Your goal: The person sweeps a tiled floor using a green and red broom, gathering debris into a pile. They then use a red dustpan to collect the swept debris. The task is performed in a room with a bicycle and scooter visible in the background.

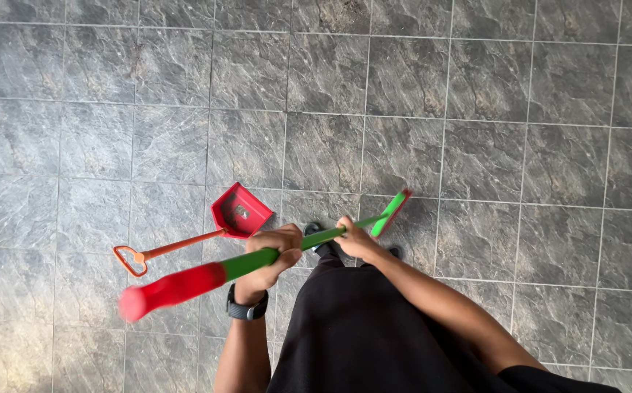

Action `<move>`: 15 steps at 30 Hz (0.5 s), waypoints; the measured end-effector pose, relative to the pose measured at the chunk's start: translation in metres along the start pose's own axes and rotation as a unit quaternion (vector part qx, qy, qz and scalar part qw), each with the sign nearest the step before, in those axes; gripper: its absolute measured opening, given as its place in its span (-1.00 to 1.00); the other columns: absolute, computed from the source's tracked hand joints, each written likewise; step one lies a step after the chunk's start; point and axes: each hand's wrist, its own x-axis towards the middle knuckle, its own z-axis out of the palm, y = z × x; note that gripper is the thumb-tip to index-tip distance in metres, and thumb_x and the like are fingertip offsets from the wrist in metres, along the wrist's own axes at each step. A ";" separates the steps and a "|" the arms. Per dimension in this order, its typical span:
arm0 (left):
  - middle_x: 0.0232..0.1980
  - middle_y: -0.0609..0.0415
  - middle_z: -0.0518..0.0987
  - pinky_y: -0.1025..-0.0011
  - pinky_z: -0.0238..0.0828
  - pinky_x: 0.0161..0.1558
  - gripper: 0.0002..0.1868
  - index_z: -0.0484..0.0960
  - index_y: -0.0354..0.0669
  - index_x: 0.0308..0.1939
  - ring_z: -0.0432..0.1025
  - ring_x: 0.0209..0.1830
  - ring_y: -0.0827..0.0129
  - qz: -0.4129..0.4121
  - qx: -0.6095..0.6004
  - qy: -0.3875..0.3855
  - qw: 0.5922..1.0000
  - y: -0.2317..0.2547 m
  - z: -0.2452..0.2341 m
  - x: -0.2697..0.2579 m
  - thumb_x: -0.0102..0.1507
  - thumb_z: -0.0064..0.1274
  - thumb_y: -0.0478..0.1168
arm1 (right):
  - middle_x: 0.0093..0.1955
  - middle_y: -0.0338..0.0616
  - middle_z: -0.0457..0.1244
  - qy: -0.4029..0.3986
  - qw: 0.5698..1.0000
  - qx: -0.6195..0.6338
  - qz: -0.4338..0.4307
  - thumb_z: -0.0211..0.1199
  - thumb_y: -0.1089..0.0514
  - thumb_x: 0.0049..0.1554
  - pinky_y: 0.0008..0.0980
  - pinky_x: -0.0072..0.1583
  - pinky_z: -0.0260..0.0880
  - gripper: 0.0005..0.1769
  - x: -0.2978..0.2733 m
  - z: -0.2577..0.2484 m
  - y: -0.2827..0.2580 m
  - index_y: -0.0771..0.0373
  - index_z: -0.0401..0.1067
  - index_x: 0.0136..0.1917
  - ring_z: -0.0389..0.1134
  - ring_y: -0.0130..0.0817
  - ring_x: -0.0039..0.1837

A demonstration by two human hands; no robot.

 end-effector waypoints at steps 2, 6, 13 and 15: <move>-0.56 0.05 0.29 0.25 0.27 -0.30 -0.61 0.17 -0.23 -0.62 0.26 -0.45 0.22 -0.023 0.009 -0.020 0.999 -0.010 0.002 0.002 0.15 0.07 -0.48 | -0.11 -0.15 0.23 0.010 1.000 0.021 -0.009 0.26 0.16 0.15 -0.26 -0.01 0.30 -0.72 0.013 0.015 0.021 0.12 0.19 0.04 0.29 -0.32 -0.04; -0.57 0.05 0.34 0.25 0.24 -0.32 -0.67 0.26 -0.25 -0.63 0.27 -0.48 0.20 0.006 0.082 -0.062 0.995 -0.016 0.010 0.009 0.07 0.11 -0.49 | -0.11 -0.17 0.21 0.024 0.993 0.109 -0.031 0.22 0.09 0.26 -0.28 0.01 0.29 -0.77 0.041 0.035 0.003 0.15 0.20 0.02 0.23 -0.38 -0.04; -0.55 0.02 0.40 0.26 0.35 -0.27 -0.68 0.28 -0.23 -0.63 0.34 -0.50 0.20 0.098 0.168 -0.026 0.981 0.016 0.017 0.014 0.09 0.11 -0.48 | -0.14 -0.21 0.26 0.011 0.999 0.048 -0.012 0.12 0.02 0.32 -0.23 -0.03 0.30 -0.86 0.052 -0.016 -0.083 0.07 0.23 0.02 0.34 -0.35 -0.09; -0.54 0.03 0.46 0.27 0.39 -0.26 -0.69 0.30 -0.20 -0.64 0.39 -0.50 0.23 0.123 0.159 0.009 0.980 0.026 0.019 0.015 0.11 0.09 -0.46 | -0.10 -0.16 0.26 -0.021 0.997 0.058 -0.038 0.11 0.12 0.28 -0.20 -0.05 0.29 -0.87 0.039 -0.035 -0.095 0.11 0.23 0.07 0.33 -0.31 -0.05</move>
